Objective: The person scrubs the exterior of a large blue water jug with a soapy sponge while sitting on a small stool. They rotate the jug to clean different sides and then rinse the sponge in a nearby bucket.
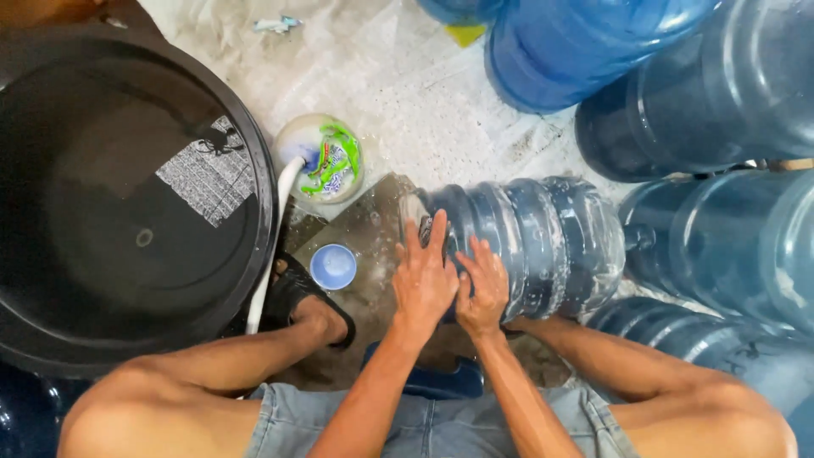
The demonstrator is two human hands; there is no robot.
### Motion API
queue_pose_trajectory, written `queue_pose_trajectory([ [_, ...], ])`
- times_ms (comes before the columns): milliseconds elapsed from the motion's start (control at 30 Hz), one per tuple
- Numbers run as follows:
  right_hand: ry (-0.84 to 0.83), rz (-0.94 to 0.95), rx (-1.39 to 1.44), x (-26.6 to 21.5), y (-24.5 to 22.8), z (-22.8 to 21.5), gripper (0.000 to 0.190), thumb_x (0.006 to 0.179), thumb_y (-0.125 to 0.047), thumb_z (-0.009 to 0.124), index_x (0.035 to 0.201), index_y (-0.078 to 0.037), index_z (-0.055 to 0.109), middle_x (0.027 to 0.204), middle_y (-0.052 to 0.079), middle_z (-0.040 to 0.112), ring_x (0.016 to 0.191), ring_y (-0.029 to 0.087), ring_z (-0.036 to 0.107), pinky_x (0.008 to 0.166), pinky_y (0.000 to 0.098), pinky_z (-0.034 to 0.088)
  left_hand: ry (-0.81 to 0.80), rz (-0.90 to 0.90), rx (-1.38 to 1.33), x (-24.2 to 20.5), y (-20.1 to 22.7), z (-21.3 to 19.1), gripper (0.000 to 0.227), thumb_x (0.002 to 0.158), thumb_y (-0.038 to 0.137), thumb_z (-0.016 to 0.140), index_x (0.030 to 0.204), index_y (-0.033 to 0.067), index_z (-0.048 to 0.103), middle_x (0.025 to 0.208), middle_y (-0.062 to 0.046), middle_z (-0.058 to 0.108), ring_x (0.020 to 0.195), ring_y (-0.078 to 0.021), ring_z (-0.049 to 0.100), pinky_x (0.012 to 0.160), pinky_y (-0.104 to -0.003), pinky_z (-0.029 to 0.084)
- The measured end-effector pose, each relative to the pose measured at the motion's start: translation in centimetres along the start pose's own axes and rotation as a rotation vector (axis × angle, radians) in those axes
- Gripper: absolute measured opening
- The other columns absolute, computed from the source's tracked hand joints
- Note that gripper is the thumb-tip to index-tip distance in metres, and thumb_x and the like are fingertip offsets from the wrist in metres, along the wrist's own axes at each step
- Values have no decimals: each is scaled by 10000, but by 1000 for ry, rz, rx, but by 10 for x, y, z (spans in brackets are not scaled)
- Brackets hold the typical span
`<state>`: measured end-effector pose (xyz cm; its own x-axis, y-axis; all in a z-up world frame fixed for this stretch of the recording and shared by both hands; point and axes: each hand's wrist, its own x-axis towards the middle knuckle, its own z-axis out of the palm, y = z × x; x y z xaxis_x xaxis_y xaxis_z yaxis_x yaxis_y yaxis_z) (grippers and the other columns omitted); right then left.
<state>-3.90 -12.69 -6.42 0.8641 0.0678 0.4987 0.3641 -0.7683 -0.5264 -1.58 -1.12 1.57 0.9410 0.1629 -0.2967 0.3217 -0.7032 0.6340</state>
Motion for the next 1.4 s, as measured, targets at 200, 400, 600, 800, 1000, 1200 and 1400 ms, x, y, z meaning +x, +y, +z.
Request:
queue_pose_trajectory([
  [200,13,-89,-1,-4,4,-2,272,866,-173,516,1058,-158,707,1258,64,618,1229,198,526,1037,336,380,-250,-16,149,193,-103,75,582,735,411,476,1317,419,486,1160,-78,637,1032,-384,627,881,-493,486],
  [400,-49,-214,27,-14,10,-14,281,894,-233,498,1079,-169,699,1227,54,637,1189,223,563,1008,352,417,-325,258,-187,71,-73,-21,656,803,335,578,1422,349,362,1245,-188,564,1136,-448,529,973,-536,421],
  [600,-59,-115,-49,-19,30,-15,359,972,-288,412,1244,-119,574,1371,106,505,1268,264,471,1053,406,325,-202,294,-445,25,-71,-35,711,819,210,636,1462,161,336,1231,-273,549,1099,-452,543,919,-541,435],
  [800,-20,204,-77,-33,5,-32,480,933,-329,476,1367,-123,483,1514,189,203,1382,372,189,1117,472,131,61,490,-470,-32,-48,-16,730,840,67,615,1472,24,253,1113,-292,543,1003,-427,521,843,-495,430],
  [1000,-108,593,72,-39,-8,-32,643,926,-530,446,1492,-266,295,1562,112,-64,1392,440,-102,1016,717,-23,-98,246,-466,26,-83,5,644,872,314,587,1442,117,360,1317,-260,458,1225,-469,443,1033,-553,333],
  [1200,-78,524,46,-47,-1,-34,619,851,-197,439,1465,-226,370,1564,119,-12,1410,397,-73,1111,579,-8,91,670,-269,-21,-27,32,537,825,260,638,1349,267,520,1295,-165,546,1227,-409,482,985,-508,404],
  [1400,-65,504,102,-40,-6,-20,637,833,-182,332,1467,-233,376,1571,85,-31,1415,379,-86,1113,556,5,40,155,-491,90,-110,57,482,852,283,608,1326,271,527,1194,-201,604,1155,-404,525,998,-506,411],
])
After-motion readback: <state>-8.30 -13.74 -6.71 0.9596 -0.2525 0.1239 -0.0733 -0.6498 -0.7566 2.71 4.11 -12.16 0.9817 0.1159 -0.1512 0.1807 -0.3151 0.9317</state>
